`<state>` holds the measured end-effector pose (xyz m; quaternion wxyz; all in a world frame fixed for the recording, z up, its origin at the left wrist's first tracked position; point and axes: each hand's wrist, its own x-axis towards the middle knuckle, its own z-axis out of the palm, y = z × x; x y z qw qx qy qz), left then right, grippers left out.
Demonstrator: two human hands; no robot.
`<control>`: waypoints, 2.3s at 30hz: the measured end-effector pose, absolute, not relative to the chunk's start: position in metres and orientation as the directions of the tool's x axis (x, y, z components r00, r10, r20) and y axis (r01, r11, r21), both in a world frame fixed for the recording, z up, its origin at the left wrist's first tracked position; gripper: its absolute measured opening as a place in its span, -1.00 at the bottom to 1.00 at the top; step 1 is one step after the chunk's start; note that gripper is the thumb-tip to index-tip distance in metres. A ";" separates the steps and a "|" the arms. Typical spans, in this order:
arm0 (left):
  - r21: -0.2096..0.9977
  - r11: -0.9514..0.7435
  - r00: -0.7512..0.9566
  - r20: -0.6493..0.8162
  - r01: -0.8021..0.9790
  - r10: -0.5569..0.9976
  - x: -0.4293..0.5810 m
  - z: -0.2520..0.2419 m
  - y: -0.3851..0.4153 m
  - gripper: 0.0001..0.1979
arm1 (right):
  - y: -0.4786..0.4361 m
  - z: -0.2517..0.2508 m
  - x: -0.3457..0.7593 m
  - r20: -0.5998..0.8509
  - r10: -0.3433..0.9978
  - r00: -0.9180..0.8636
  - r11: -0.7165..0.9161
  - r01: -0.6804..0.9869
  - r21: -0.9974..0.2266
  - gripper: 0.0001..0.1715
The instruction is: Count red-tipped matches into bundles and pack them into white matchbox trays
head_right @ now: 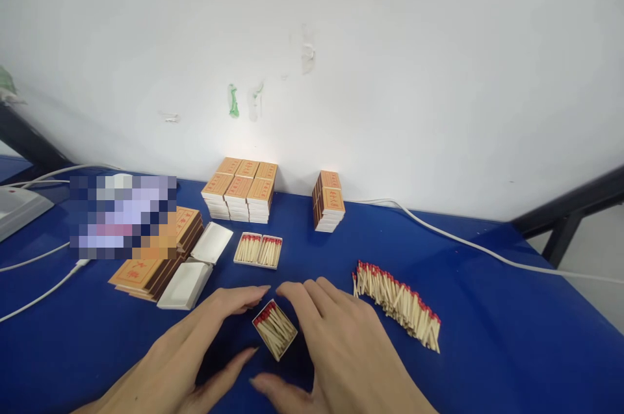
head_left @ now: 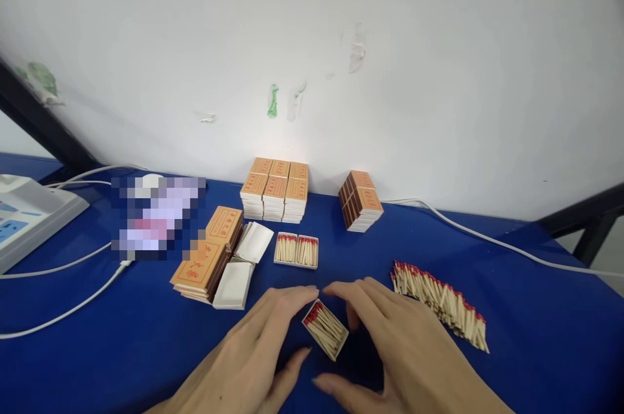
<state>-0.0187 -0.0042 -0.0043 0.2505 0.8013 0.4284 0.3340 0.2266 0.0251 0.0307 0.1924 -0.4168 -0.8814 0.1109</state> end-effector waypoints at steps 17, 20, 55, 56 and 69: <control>0.685 -0.510 0.393 0.338 0.520 0.855 -0.019 -0.011 -0.009 -0.27 | 0.028 0.033 0.235 0.006 0.846 -0.534 0.448 0.703 -0.553 -0.44; 0.663 -0.517 0.394 0.344 0.541 0.852 -0.018 -0.010 -0.008 -0.30 | 0.029 0.032 0.237 0.002 0.856 -0.517 0.436 0.720 -0.539 -0.32; 0.559 -0.618 0.499 0.371 0.553 0.783 -0.020 -0.008 -0.006 -0.30 | 0.098 0.043 0.230 -0.124 0.886 -0.446 0.286 0.738 -0.612 -0.69; 0.559 -0.614 0.496 0.369 0.557 0.786 -0.020 -0.008 -0.006 -0.30 | 0.100 0.044 0.229 -0.122 0.886 -0.447 0.291 0.741 -0.605 -0.68; 0.493 -0.654 0.488 0.434 0.575 0.757 -0.015 -0.004 -0.005 -0.38 | 0.098 0.050 0.227 -0.038 0.886 -0.461 0.386 0.783 -0.488 -0.61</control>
